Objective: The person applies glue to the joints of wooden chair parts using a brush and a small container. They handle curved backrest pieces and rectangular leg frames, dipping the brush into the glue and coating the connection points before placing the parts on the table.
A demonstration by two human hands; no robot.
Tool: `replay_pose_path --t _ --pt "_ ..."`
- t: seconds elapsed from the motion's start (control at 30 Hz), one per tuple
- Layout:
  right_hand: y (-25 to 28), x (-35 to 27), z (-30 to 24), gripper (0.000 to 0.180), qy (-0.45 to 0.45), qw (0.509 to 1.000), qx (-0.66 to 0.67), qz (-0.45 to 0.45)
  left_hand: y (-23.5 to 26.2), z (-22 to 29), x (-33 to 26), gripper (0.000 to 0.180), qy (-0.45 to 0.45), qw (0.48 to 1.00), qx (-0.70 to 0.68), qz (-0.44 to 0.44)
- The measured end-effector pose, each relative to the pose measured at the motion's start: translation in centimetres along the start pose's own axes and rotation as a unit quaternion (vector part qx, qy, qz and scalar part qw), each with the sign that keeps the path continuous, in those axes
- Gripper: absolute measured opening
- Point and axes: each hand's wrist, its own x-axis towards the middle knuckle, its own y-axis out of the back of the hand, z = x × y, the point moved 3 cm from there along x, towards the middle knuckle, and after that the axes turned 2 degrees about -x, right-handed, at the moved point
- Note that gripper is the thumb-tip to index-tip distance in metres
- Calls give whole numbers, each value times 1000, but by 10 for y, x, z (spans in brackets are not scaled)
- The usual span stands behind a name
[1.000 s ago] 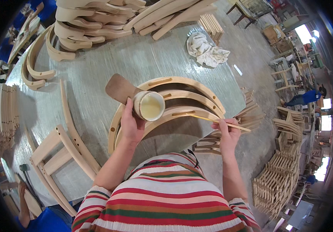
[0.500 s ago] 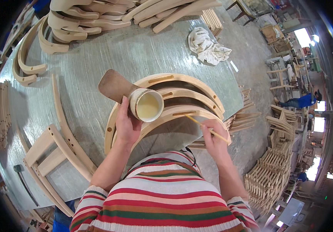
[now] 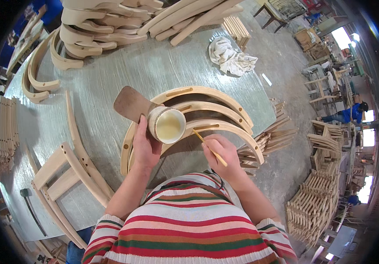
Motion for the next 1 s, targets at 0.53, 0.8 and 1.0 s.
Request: replay_pose_path --t 0.53,0.8,1.0 --pt "43 -19 35 11 -117 992 -2 37 21 23 -52 43 -148 986 -39 64" --pt "82 2 72 11 66 988 -64 -122 4 18 -67 44 -215 973 -8 90" --pt "119 5 88 11 230 955 8 -189 -43 -13 -33 44 -117 990 27 70"
